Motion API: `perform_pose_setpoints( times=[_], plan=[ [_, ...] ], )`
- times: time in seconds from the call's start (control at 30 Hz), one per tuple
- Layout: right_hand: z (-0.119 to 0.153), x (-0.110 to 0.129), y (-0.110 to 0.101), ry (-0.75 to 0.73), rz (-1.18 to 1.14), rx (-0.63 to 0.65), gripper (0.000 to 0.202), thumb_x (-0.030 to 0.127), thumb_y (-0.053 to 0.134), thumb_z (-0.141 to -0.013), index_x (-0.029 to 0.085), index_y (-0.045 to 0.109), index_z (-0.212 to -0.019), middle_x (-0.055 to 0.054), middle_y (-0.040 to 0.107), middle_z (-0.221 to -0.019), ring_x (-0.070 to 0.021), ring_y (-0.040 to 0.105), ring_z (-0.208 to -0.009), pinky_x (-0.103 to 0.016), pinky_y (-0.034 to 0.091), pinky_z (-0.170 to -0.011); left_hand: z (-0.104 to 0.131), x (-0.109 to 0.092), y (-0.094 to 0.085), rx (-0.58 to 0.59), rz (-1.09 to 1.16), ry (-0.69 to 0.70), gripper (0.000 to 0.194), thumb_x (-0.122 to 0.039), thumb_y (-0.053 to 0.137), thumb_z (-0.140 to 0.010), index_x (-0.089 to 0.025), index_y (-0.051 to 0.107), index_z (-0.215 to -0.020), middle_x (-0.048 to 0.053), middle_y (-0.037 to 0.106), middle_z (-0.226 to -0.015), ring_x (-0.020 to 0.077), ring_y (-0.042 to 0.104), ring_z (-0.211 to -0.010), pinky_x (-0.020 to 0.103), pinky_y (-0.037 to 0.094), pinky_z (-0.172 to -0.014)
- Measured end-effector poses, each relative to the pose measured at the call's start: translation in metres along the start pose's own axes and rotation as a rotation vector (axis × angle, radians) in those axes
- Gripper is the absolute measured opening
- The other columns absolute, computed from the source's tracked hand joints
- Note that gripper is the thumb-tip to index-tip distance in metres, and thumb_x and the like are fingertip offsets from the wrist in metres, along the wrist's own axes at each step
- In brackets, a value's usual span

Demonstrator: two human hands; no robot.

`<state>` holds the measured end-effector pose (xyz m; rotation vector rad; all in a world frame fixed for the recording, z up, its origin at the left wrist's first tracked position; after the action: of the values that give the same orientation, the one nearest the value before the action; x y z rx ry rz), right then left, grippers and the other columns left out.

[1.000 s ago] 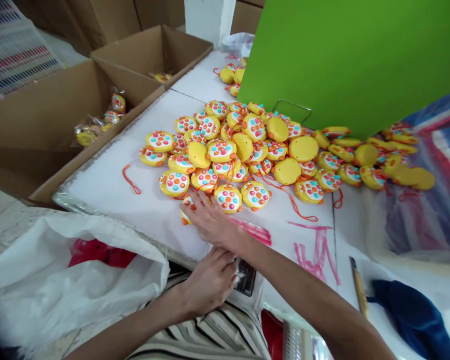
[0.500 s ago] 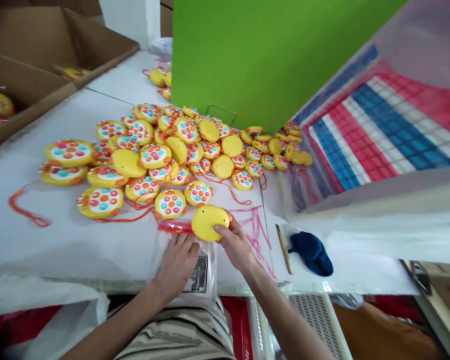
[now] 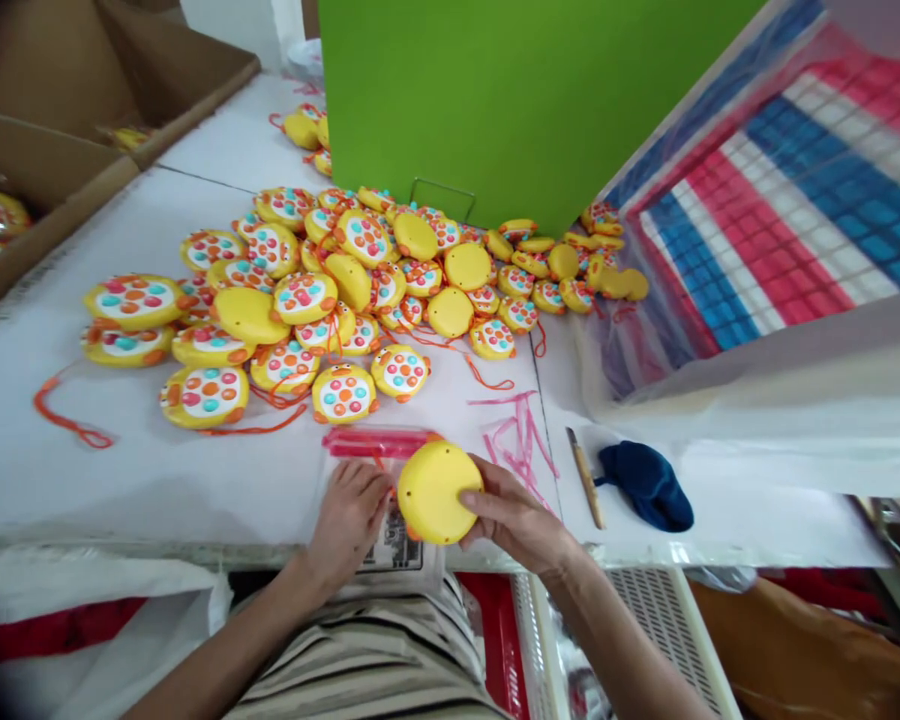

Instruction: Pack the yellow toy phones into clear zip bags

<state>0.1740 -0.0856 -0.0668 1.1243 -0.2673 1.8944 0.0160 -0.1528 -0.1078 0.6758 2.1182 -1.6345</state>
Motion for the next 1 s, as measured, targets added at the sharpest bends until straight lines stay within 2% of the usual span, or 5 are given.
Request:
perform_pose_setpoints(
  times=[0.4,0.57,0.67,0.87,1.0],
  plan=[
    [-0.019,0.013,0.038,-0.418,0.986,-0.13,0.045,0.036,0.039,-0.096,0.017,0.035,-0.137,-0.006,0.065,-0.086,-0.0174,0.063,-0.064,-0.03,0.052,-0.065,0.024,-0.009,-0.033,-0.203,0.014,0.104,0.014,-0.011,0.048,-0.088,-0.015,0.06,-0.092,0.005,0.066,-0.078,0.0209,0.057,-0.084,0.041,0.042,-0.087],
    [-0.011,0.015,0.036,-0.497,1.032,-0.187,0.044,0.034,0.038,-0.097,0.016,0.036,-0.138,-0.004,0.065,-0.078,-0.0164,0.063,-0.061,-0.026,0.051,-0.061,0.026,0.024,-0.075,-0.314,0.337,-0.371,0.018,-0.024,0.045,-0.09,-0.017,0.059,-0.101,0.008,0.068,-0.092,0.0189,0.061,-0.083,0.031,0.049,-0.073],
    [-0.009,0.018,0.041,-0.537,1.065,-0.165,0.043,0.031,0.038,-0.097,0.019,0.035,-0.138,-0.005,0.066,-0.09,-0.0164,0.065,-0.069,-0.025,0.052,-0.065,0.019,0.039,-0.062,-0.111,0.659,-0.681,0.026,-0.036,0.05,-0.086,-0.016,0.058,-0.102,0.006,0.069,-0.083,0.0181,0.064,-0.072,0.027,0.049,-0.062],
    [-0.009,0.031,0.049,-0.569,1.272,-0.088,0.039,0.027,0.032,-0.099,0.022,0.04,-0.137,-0.008,0.064,-0.103,-0.0189,0.064,-0.087,-0.03,0.051,-0.076,0.006,0.038,-0.036,-0.051,0.9,-0.693,0.02,-0.033,0.048,-0.083,-0.016,0.058,-0.08,0.004,0.066,-0.074,0.0162,0.062,-0.069,0.025,0.048,-0.062],
    [-0.019,0.028,0.057,-0.478,1.521,0.087,0.032,0.029,0.037,-0.099,0.018,0.067,-0.096,-0.006,0.063,-0.086,-0.0182,0.063,-0.073,-0.03,0.051,-0.067,0.009,0.033,-0.037,-0.069,0.981,-0.709,0.021,-0.036,0.05,-0.083,-0.016,0.057,-0.08,0.004,0.066,-0.076,0.0163,0.063,-0.07,0.026,0.05,-0.065]
  ],
)
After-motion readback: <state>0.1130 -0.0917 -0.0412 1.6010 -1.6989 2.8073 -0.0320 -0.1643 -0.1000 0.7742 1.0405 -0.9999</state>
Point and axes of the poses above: each hand's wrist, its own z-axis away from the middle knuckle, its own y-axis out of the palm, x = y × z, the point moved 5 cm from there along -z, towards the middle knuckle
